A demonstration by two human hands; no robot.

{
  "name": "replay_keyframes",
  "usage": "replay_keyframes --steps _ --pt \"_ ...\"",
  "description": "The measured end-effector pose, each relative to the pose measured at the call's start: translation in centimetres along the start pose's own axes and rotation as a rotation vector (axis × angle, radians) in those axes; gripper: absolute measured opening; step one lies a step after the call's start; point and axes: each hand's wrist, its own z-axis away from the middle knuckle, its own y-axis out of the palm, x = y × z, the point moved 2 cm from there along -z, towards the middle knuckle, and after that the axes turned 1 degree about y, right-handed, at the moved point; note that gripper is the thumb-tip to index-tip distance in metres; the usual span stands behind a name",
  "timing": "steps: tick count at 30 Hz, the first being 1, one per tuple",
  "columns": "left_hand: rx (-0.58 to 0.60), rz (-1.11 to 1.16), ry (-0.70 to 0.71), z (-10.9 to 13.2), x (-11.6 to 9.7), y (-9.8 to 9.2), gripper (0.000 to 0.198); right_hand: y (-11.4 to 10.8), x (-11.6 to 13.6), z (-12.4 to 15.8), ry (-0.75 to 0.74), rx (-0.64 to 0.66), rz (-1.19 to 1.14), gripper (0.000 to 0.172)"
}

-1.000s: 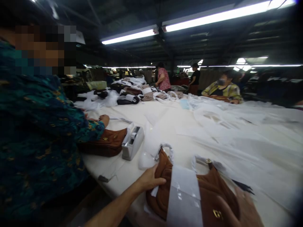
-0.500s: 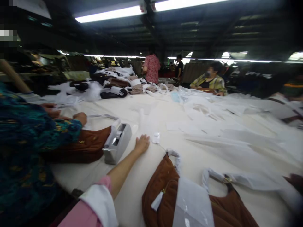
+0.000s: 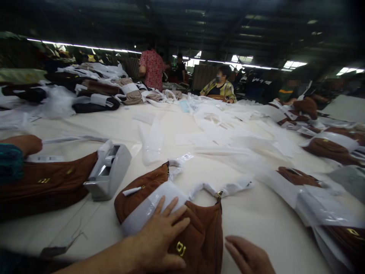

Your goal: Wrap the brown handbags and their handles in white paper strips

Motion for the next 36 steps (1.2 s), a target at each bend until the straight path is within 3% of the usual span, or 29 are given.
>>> replay_keyframes --steps 2,4,6,8,11,14,17,19,21,24,27,28,30,32,33,36 --pt "-0.006 -0.033 -0.009 0.9 0.4 1.2 0.082 -2.3 -1.6 -2.0 -0.085 -0.182 0.314 0.04" --pt "0.016 -0.038 0.009 1.2 0.7 3.1 0.069 -4.3 -3.3 -5.3 -0.182 -0.234 0.569 0.05" --pt "0.077 -0.042 0.027 1.3 0.8 5.3 0.05 -5.2 -4.6 -9.2 -0.243 -0.146 0.729 0.055" --pt "0.111 -0.068 0.069 1.5 0.7 6.6 0.044 -5.3 -5.1 -12.4 -0.295 -0.006 0.771 0.055" --pt "0.117 -0.121 0.203 1.8 0.8 5.2 0.057 -5.6 -4.6 -14.0 -0.346 0.135 0.741 0.041" --pt "0.156 -0.249 0.248 1.9 2.2 1.1 0.069 -6.7 -3.4 -11.6 -0.311 0.187 0.731 0.024" --pt "0.109 -0.448 0.193 1.4 5.2 -2.9 0.062 -6.7 -1.9 -6.9 -0.098 0.258 0.5 0.009" --pt "0.089 -0.558 0.148 1.2 7.4 -4.8 0.06 -5.1 -1.0 -3.7 0.104 0.326 0.148 0.002" --pt "0.084 -0.635 0.08 1.4 8.9 -6.0 0.063 -2.6 0.0 -1.1 0.222 0.348 -0.161 0.008" --pt "0.011 -0.648 -0.067 2.7 8.6 -6.6 0.063 1.2 0.8 1.7 0.239 0.254 -0.247 0.014" --pt "-0.183 -0.391 -0.173 3.2 5.0 -4.3 0.044 4.1 1.7 3.5 0.061 -0.032 -0.027 0.026" --pt "-0.263 -0.214 -0.219 2.9 3.6 -2.8 0.037 5.1 2.4 4.0 -0.016 -0.125 0.034 0.031" --pt "-0.258 0.197 -0.377 1.3 1.3 1.4 0.031 7.0 3.9 5.0 -0.094 -0.243 0.074 0.034" --pt "-0.21 0.52 -0.481 -1.1 0.0 5.8 0.037 8.5 5.6 6.0 -0.085 -0.294 0.018 0.032" --pt "-0.249 0.589 -0.488 -2.3 -0.3 7.5 0.037 8.9 6.3 6.3 -0.071 -0.301 -0.043 0.03" --pt "-0.389 0.737 -0.499 -4.7 -0.2 10.3 0.025 7.8 6.8 6.3 0.081 -0.234 -0.347 0.029"
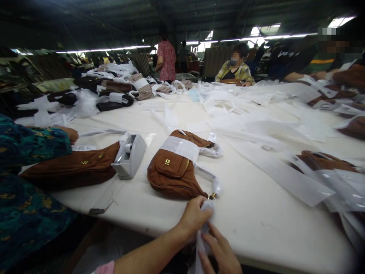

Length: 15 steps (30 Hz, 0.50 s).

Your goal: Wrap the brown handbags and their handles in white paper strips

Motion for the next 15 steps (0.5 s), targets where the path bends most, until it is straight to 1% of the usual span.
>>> replay_keyframes --steps 1,3,4,5,7,8,9,10,12,13,15 --pt "0.002 0.061 0.017 -0.2 0.1 0.2 0.022 -0.9 -0.1 -0.8 0.154 0.022 -0.122 0.033" --pt "0.047 0.171 0.074 -0.1 0.1 0.0 0.024 -2.6 -0.7 -3.1 0.533 0.044 -0.394 0.044" --pt "0.075 0.208 0.104 0.3 0.1 -0.3 0.026 -3.2 -0.9 -4.6 0.671 0.062 -0.562 0.048" --pt "0.098 0.237 0.125 0.7 0.1 -0.6 0.028 -3.4 -1.0 -6.2 0.746 0.072 -0.716 0.049" --pt "0.114 0.299 0.123 1.6 0.6 -1.0 0.032 -2.9 -0.7 -9.3 0.779 0.15 -0.954 0.043" --pt "0.082 0.329 0.108 2.0 1.0 -1.1 0.034 -2.3 -0.4 -10.5 0.77 0.185 -1.022 0.039" --pt "0.02 0.354 0.084 2.4 1.5 -1.2 0.037 -1.6 -0.1 -11.5 0.756 0.213 -1.061 0.037" --pt "-0.068 0.376 0.052 2.8 2.0 -1.3 0.039 -0.8 0.2 -12.2 0.743 0.225 -1.077 0.035" --pt "-0.24 0.399 -0.02 3.3 2.8 -1.2 0.038 0.4 0.8 -12.6 0.71 0.204 -1.07 0.035" --pt "-0.289 0.408 -0.044 3.5 3.0 -1.0 0.036 0.7 1.0 -12.3 0.69 0.192 -1.063 0.035" --pt "-0.298 0.427 -0.051 3.7 3.1 -0.6 0.028 1.1 0.9 -11.2 0.671 0.176 -1.033 0.035"
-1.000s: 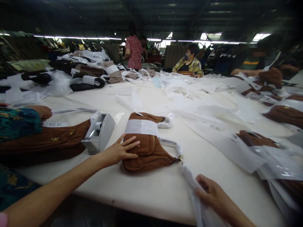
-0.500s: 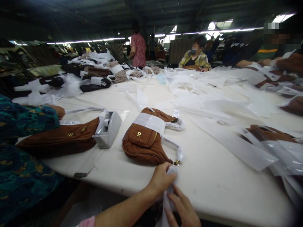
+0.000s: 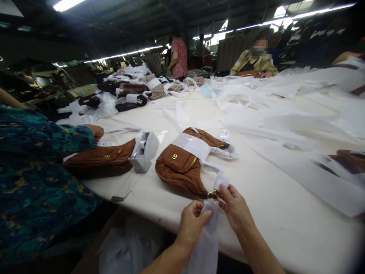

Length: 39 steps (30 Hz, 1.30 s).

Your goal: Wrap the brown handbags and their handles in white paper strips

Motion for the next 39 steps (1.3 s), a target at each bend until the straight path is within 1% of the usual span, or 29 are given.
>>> replay_keyframes --steps 2,4,6,7,8,9,11,13,14,15,16,18,19,20,22,23,24,25,26,28,29,31,33,35,37,39 --pt "0.062 -0.001 0.036 0.1 -0.3 0.4 0.022 -0.7 -1.2 1.1 -0.01 -0.017 0.095 0.038" --pt "0.157 -0.093 0.11 0.2 -0.8 0.7 0.02 -1.8 -2.3 2.3 -0.05 -0.042 0.246 0.043" --pt "0.264 -0.292 0.205 0.4 -1.6 0.8 0.019 -2.6 -3.2 3.3 -0.101 -0.073 0.355 0.049" --pt "0.303 -0.42 0.255 0.5 -2.0 0.7 0.018 -2.9 -3.5 3.6 -0.107 -0.077 0.365 0.052" --pt "0.318 -0.55 0.306 0.6 -2.4 0.5 0.017 -3.0 -3.7 3.8 -0.095 -0.074 0.356 0.055" --pt "0.306 -0.664 0.356 0.6 -3.0 0.4 0.016 -3.0 -3.7 3.9 -0.073 -0.065 0.342 0.059" --pt "0.21 -0.809 0.463 0.4 -4.3 0.2 0.015 -2.8 -3.4 3.9 -0.038 -0.05 0.331 0.064" --pt "0.094 -0.825 0.566 -0.2 -5.7 0.4 0.021 -2.4 -2.6 3.6 -0.054 -0.077 0.354 0.065" --pt "0.072 -0.81 0.592 -0.7 -6.3 0.7 0.027 -2.2 -2.1 3.4 -0.083 -0.095 0.368 0.065" --pt "0.097 -0.794 0.586 -1.5 -6.6 1.1 0.032 -2.1 -1.6 3.1 -0.123 -0.102 0.383 0.064" --pt "0.158 -0.77 0.545 -2.3 -6.8 1.6 0.035 -2.0 -1.0 2.8 -0.172 -0.093 0.406 0.061" --pt "0.305 -0.696 0.413 -3.9 -6.5 2.6 0.031 -2.0 0.1 2.1 -0.267 -0.046 0.502 0.053" --pt "0.351 -0.658 0.361 -4.6 -6.1 2.9 0.026 -2.2 0.6 1.8 -0.304 -0.045 0.569 0.048" --pt "0.36 -0.631 0.333 -5.1 -5.8 3.1 0.023 -2.5 1.2 1.5 -0.337 -0.08 0.641 0.046" --pt "0.299 -0.623 0.34 -5.6 -5.1 3.2 0.019 -3.4 2.5 1.1 -0.433 -0.209 0.784 0.044" --pt "0.269 -0.637 0.352 -5.6 -4.8 3.2 0.018 -3.6 3.2 0.9 -0.512 -0.25 0.849 0.044" --pt "0.25 -0.648 0.361 -5.6 -4.6 3.1 0.017 -3.7 3.9 0.7 -0.601 -0.242 0.908 0.044" --pt "0.244 -0.654 0.367 -5.4 -4.5 3.1 0.017 -3.7 4.6 0.5 -0.683 -0.181 0.967 0.043" --pt "0.244 -0.658 0.372 -5.3 -4.4 3.0 0.018 -3.5 5.2 0.3 -0.745 -0.085 1.022 0.042" --pt "0.241 -0.662 0.375 -5.1 -4.5 3.0 0.019 -3.1 6.2 -0.1 -0.809 0.084 1.114 0.036" --pt "0.235 -0.659 0.369 -5.1 -4.6 3.0 0.019 -3.0 6.5 -0.3 -0.819 0.13 1.15 0.03" --pt "0.221 -0.637 0.341 -5.1 -4.9 3.0 0.019 -2.8 7.0 -0.5 -0.858 0.146 1.198 0.018" --pt "0.232 -0.588 0.31 -5.0 -5.4 3.0 0.02 -2.7 7.1 -0.5 -0.927 0.119 1.208 0.01" --pt "0.275 -0.511 0.288 -4.9 -6.1 3.0 0.024 -2.6 7.1 -0.3 -0.979 0.098 1.205 0.006" --pt "0.333 -0.422 0.269 -4.7 -7.0 2.9 0.029 -2.4 7.0 0.0 -0.981 0.1 1.2 0.003" --pt "0.378 -0.328 0.242 -4.5 -7.8 2.8 0.03 -1.9 7.1 0.3 -0.976 0.118 1.187 0.002"
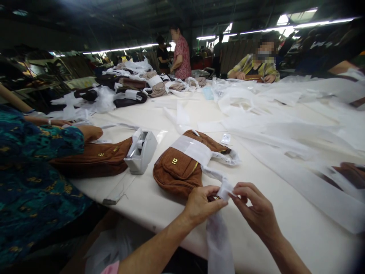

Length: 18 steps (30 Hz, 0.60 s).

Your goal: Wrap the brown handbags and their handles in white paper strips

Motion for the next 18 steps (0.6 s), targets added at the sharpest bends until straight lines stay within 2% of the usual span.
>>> replay_keyframes --steps 3,8,10,12,14,18 --pt "0.019 0.115 0.003 0.1 -0.7 -0.6 0.026 0.0 0.8 -0.6 0.027 0.043 -0.1 0.003" --pt "0.074 0.187 -0.003 0.2 -0.6 -1.4 0.027 -0.2 1.1 -2.0 0.457 0.333 -0.551 0.02" --pt "0.094 0.177 -0.01 0.3 -0.3 -1.5 0.028 -0.3 1.1 -2.4 0.536 0.456 -0.684 0.024" --pt "0.063 0.089 -0.015 0.4 -0.1 -1.6 0.029 -0.2 1.0 -2.4 0.567 0.542 -0.738 0.026" --pt "-0.029 -0.101 -0.015 0.5 0.2 -1.6 0.029 0.4 0.8 -2.2 0.582 0.589 -0.712 0.028" --pt "-0.234 -0.504 0.031 1.2 0.5 -1.3 0.02 1.6 0.5 -1.6 0.555 0.543 -0.598 0.027"
